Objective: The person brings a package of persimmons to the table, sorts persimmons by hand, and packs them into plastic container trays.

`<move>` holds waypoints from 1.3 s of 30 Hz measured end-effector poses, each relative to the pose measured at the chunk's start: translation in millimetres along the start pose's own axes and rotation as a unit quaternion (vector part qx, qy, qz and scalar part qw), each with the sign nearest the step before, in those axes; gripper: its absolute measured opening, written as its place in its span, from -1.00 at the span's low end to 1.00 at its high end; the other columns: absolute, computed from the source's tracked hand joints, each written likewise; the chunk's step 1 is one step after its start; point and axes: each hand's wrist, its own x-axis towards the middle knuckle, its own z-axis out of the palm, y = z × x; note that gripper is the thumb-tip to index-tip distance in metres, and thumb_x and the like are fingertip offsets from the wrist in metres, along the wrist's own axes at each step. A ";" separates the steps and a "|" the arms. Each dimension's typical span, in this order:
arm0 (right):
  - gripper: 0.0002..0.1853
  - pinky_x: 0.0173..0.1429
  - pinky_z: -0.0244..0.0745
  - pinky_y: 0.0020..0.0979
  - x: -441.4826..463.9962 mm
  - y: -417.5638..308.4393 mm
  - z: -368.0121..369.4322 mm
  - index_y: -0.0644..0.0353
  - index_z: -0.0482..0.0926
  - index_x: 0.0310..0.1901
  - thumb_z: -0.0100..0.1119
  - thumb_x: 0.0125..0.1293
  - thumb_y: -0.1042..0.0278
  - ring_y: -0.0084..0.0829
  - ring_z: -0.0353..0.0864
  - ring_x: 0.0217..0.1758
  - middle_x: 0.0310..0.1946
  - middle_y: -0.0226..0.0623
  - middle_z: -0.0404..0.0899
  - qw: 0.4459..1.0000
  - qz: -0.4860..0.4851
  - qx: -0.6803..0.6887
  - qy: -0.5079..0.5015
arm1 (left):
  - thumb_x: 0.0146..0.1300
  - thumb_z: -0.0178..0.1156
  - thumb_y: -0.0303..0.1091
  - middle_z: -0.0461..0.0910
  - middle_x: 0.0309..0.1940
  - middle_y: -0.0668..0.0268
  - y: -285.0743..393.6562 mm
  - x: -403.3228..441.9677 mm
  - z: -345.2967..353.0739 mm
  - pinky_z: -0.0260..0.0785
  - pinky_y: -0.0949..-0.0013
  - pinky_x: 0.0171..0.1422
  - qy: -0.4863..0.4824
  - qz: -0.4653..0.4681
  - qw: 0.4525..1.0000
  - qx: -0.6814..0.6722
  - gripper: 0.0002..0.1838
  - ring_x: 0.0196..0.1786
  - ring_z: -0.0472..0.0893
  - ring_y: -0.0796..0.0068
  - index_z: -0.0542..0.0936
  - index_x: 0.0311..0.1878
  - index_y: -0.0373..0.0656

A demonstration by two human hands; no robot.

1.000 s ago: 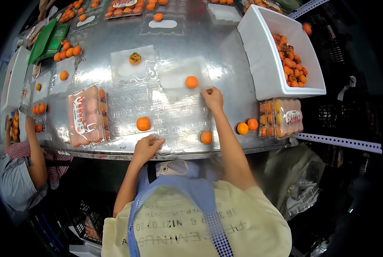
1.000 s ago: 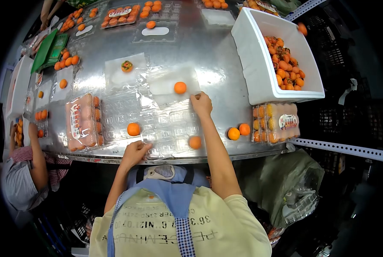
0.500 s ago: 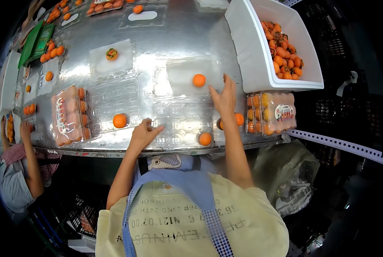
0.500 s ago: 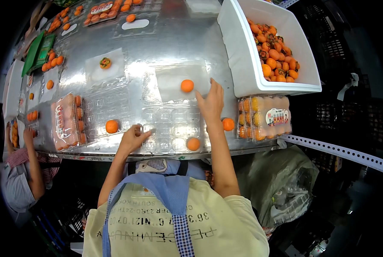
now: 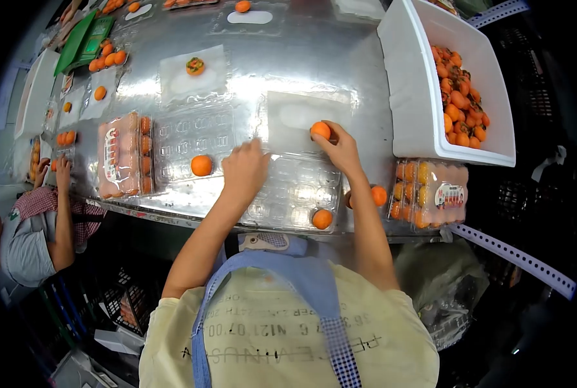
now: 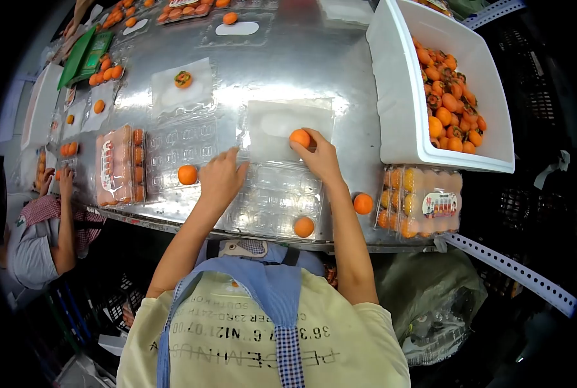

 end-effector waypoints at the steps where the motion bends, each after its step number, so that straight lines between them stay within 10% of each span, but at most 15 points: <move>1: -0.50 -0.09 0.52 -0.39 -2.8 3.1 -0.1 0.32 0.46 0.07 0.20 0.22 0.12 -0.35 0.61 -0.19 -0.16 -0.17 0.59 0.998 0.000 0.054 -0.008 | 0.17 0.17 -0.11 0.56 -0.16 0.09 6.2 7.9 4.6 0.43 0.14 -0.11 0.053 0.055 0.996 -0.036 -0.61 -0.06 0.53 0.08 0.50 -0.05 -0.19; 7: -0.58 -0.21 0.52 -0.47 -30.1 -9.4 -32.8 0.38 0.45 0.08 0.03 0.37 0.18 -0.46 0.58 -0.26 -0.23 -0.22 0.57 0.946 0.092 0.311 0.002 | 0.27 0.04 -0.07 0.34 0.24 0.21 8.2 53.7 60.9 0.11 0.01 0.30 0.100 0.206 0.973 0.029 -0.56 0.34 0.19 0.04 0.44 0.17 -0.02; 19: -0.46 -0.06 0.44 -0.20 -82.5 29.6 -65.7 0.22 0.47 0.01 0.28 0.03 0.08 -0.10 0.52 -0.13 -0.12 -0.12 0.51 0.918 0.050 -0.356 0.168 | 0.07 0.25 -0.33 0.17 0.24 -0.09 7.2 73.1 61.7 0.00 -0.07 0.35 0.134 0.119 0.983 0.044 -0.57 0.34 0.09 -0.11 0.47 0.04 -0.17; 22: -0.49 -0.02 0.42 -0.20 -89.3 4.7 -55.7 0.21 0.48 0.00 0.28 0.05 0.10 -0.12 0.51 -0.09 -0.11 -0.10 0.51 0.881 -0.133 -0.376 0.254 | -0.05 0.34 -0.41 0.04 0.28 -0.14 3.3 79.3 64.6 0.08 0.00 0.36 0.167 0.056 0.980 -0.097 -0.33 0.32 0.09 -0.18 0.32 0.19 -0.21; 29: -0.46 0.00 0.38 -0.26 -158.7 -9.0 0.0 0.18 0.48 -0.05 0.40 -0.13 0.24 -0.19 0.44 -0.04 -0.09 -0.25 0.45 0.941 -0.100 -0.309 -0.090 | -0.21 0.47 -0.38 0.10 0.26 -0.14 -8.8 96.4 58.1 0.26 0.20 0.29 0.172 -0.014 0.973 -0.155 0.13 0.26 0.26 -0.06 -0.11 0.36 -0.30; 39: -0.52 -0.04 0.39 -0.26 -176.9 -2.0 -10.0 0.25 0.46 -0.12 0.36 -0.17 0.42 -0.19 0.40 -0.03 -0.17 -0.22 0.42 0.947 -0.050 -0.317 0.012 | -0.04 0.40 -0.35 0.58 -0.12 0.13 -3.2 73.2 21.2 0.41 0.33 0.01 -0.092 -0.165 0.831 -0.523 -0.48 -0.07 0.57 0.31 0.51 0.01 -0.34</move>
